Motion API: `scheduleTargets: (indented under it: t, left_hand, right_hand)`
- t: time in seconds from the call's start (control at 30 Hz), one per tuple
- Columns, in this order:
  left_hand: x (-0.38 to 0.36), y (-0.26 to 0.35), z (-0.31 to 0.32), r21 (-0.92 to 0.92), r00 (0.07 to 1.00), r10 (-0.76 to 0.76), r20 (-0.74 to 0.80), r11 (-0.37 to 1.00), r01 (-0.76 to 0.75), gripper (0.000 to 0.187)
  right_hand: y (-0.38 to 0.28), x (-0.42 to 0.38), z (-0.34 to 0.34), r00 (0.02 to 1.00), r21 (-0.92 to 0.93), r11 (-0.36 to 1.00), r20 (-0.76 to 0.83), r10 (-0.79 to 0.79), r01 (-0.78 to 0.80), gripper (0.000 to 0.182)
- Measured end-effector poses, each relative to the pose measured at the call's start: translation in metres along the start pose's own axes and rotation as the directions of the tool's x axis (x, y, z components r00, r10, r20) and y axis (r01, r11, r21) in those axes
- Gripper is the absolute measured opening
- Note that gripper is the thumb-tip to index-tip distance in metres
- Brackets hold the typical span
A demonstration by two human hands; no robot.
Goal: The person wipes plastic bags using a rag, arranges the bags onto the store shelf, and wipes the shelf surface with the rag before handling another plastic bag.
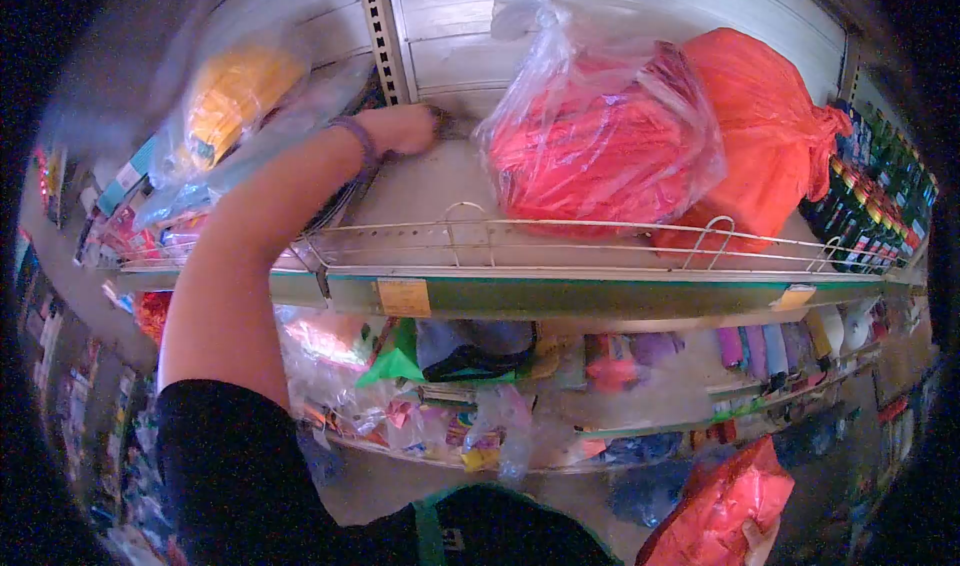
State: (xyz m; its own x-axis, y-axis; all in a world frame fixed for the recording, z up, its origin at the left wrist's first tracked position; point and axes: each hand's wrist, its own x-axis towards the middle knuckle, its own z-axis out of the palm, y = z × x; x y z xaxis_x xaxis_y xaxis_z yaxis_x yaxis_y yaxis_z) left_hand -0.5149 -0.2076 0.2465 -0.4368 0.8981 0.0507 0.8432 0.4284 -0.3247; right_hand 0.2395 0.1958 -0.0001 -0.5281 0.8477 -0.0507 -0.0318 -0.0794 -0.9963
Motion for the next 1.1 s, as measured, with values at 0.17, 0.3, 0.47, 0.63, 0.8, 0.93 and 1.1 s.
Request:
scheduleTargets:
  t: [0.17, 0.3, 0.47, 0.63, 0.8, 0.93, 1.1]
  left_hand:
    - [-0.024, 0.063, -0.058, 0.247, 0.871, -0.407, 0.274, 0.906, 0.345, 0.022]
    - [-0.035, 0.087, -0.083, 0.265, 0.847, -0.381, 0.372, 0.918, 0.296, 0.023]
    - [-0.08, 0.113, -0.107, 0.312, 0.699, -0.23, 0.677, 0.95, 0.01, 0.026]
    - [-0.135, 0.168, -0.174, -0.094, 0.671, -0.037, 0.74, 0.983, 0.157, 0.031]
    - [-0.143, 0.153, -0.142, -0.396, 0.846, 0.129, 0.517, 0.913, 0.102, 0.055]
    - [-0.081, 0.125, -0.085, -0.438, 0.973, 0.164, 0.163, 0.896, -0.078, 0.045]
    - [-0.01, 0.052, -0.037, -0.023, 0.986, 0.04, 0.162, 0.999, -0.036, 0.031]
  right_hand:
    - [0.0, 0.002, 0.0, 1.0, 0.006, 1.0, -0.009, 0.007, -0.007, 0.058]
    - [0.004, -0.001, -0.007, 0.999, 0.026, 1.0, -0.031, 0.005, -0.005, 0.06]
    - [0.009, -0.005, -0.024, 0.998, 0.033, 0.999, -0.059, 0.028, -0.026, 0.062]
    - [0.009, 0.003, -0.014, 0.998, 0.032, 0.999, -0.047, 0.034, -0.033, 0.061]
    - [0.008, 0.015, -0.002, 0.999, 0.024, 0.999, -0.021, 0.03, -0.03, 0.059]
    - [0.005, 0.021, 0.008, 0.999, 0.013, 0.999, -0.012, 0.031, -0.031, 0.058]
    - [0.001, 0.024, 0.017, 1.0, -0.013, 0.999, -0.006, 0.03, -0.03, 0.056]
